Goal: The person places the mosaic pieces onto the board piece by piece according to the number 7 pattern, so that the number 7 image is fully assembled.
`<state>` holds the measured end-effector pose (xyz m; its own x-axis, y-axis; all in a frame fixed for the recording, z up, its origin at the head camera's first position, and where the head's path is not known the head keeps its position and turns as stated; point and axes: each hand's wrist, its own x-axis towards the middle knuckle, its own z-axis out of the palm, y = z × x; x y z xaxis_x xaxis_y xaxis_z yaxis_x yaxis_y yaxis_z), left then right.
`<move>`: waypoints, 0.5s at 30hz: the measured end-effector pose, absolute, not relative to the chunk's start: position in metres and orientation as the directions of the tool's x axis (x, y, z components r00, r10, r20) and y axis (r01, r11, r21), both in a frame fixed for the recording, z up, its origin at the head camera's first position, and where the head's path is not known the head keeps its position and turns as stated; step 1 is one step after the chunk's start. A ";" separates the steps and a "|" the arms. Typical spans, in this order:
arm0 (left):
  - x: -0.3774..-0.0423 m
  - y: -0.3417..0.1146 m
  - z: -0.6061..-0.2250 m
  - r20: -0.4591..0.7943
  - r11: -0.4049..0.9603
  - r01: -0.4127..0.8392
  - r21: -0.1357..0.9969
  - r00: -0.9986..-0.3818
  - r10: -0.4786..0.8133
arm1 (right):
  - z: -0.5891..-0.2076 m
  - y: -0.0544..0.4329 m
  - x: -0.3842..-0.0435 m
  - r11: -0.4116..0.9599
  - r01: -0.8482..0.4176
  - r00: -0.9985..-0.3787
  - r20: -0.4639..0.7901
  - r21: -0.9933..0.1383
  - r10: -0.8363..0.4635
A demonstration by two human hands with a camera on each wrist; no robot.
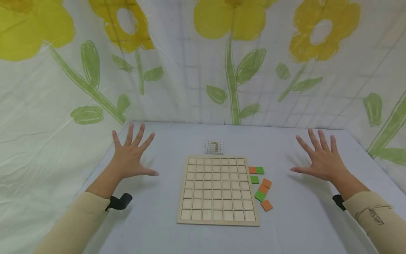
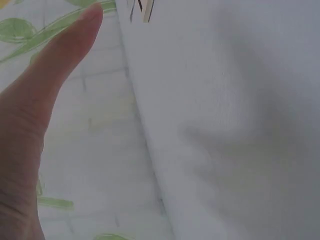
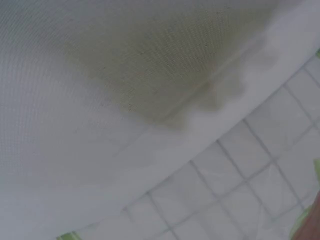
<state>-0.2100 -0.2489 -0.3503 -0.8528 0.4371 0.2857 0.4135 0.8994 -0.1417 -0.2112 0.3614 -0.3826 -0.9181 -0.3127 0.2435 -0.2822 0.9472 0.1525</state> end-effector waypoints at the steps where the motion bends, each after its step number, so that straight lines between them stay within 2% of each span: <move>1: -0.210 -0.247 -0.350 0.280 0.898 0.416 -0.141 -0.854 0.439 | -0.383 0.361 -0.211 0.948 -0.282 -0.919 0.244 0.147 -0.311; 9: -0.206 -0.229 -0.353 0.250 0.871 0.477 -0.118 -0.834 0.491 | -0.380 0.347 -0.199 0.944 -0.329 -0.917 0.239 0.006 -0.321; 15: -0.202 -0.207 -0.356 0.201 0.787 0.616 0.044 -0.777 0.597 | -0.382 0.320 -0.182 0.920 -0.372 -0.918 0.199 -0.125 -0.344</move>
